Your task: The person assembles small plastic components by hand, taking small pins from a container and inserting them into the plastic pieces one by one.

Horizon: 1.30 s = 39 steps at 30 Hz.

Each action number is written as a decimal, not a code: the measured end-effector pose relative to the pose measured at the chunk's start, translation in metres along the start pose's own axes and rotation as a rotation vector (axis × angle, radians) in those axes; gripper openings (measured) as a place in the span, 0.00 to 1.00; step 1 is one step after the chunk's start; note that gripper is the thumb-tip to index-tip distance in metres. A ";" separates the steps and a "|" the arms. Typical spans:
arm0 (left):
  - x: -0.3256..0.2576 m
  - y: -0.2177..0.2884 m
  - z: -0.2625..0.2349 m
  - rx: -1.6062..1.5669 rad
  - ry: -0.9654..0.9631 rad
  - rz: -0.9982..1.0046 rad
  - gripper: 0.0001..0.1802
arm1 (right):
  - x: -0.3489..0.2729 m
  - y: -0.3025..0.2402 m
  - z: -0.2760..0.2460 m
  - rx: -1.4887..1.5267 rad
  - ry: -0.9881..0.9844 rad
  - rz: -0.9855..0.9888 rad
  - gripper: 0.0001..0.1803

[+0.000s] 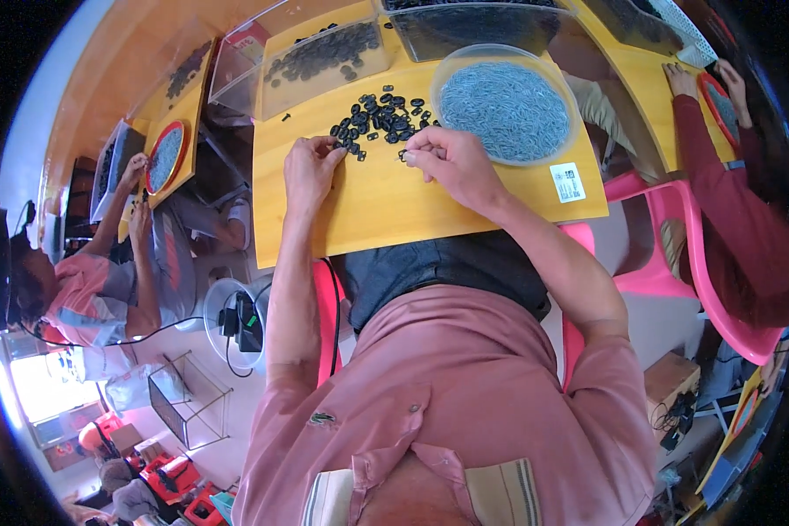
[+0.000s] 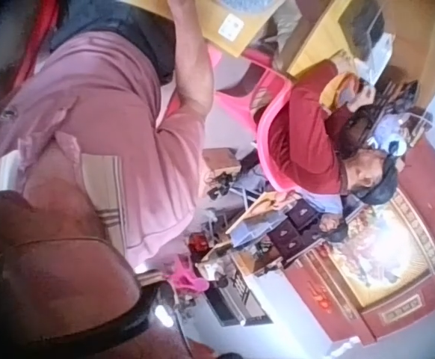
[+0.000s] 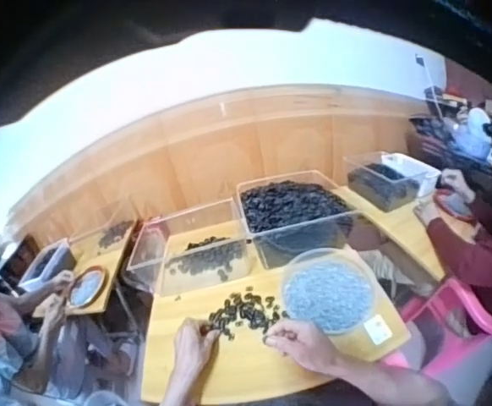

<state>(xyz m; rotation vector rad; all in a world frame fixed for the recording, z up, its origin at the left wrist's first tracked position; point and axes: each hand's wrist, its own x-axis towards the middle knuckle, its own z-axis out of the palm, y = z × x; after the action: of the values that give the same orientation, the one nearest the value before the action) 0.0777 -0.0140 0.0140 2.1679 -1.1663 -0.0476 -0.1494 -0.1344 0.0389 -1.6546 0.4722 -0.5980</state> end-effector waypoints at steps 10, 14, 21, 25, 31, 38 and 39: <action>-0.015 0.018 -0.008 -0.265 -0.028 -0.142 0.09 | -0.004 -0.005 -0.001 -0.025 -0.005 0.019 0.10; -0.029 0.037 -0.004 -0.819 -0.097 -0.260 0.07 | -0.005 -0.007 -0.002 0.011 -0.031 0.058 0.09; -0.053 0.068 0.005 -1.535 -0.211 -0.548 0.07 | -0.004 0.004 0.001 0.186 -0.100 0.071 0.09; -0.059 0.061 0.013 -1.569 -0.238 -0.574 0.06 | -0.004 -0.002 -0.001 0.136 -0.108 0.080 0.10; -0.062 0.057 0.027 -1.617 -0.311 -0.550 0.06 | -0.004 0.000 0.000 0.177 -0.111 0.059 0.11; -0.065 0.060 0.024 -1.602 -0.324 -0.552 0.09 | -0.001 0.001 -0.004 0.134 -0.060 0.022 0.12; -0.065 0.061 0.024 -1.557 -0.340 -0.506 0.11 | -0.001 0.003 -0.003 0.155 -0.046 0.017 0.13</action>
<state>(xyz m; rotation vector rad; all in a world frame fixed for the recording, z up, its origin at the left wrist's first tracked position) -0.0137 -0.0009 0.0125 0.9351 -0.3323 -1.1494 -0.1520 -0.1371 0.0367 -1.5128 0.3961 -0.5681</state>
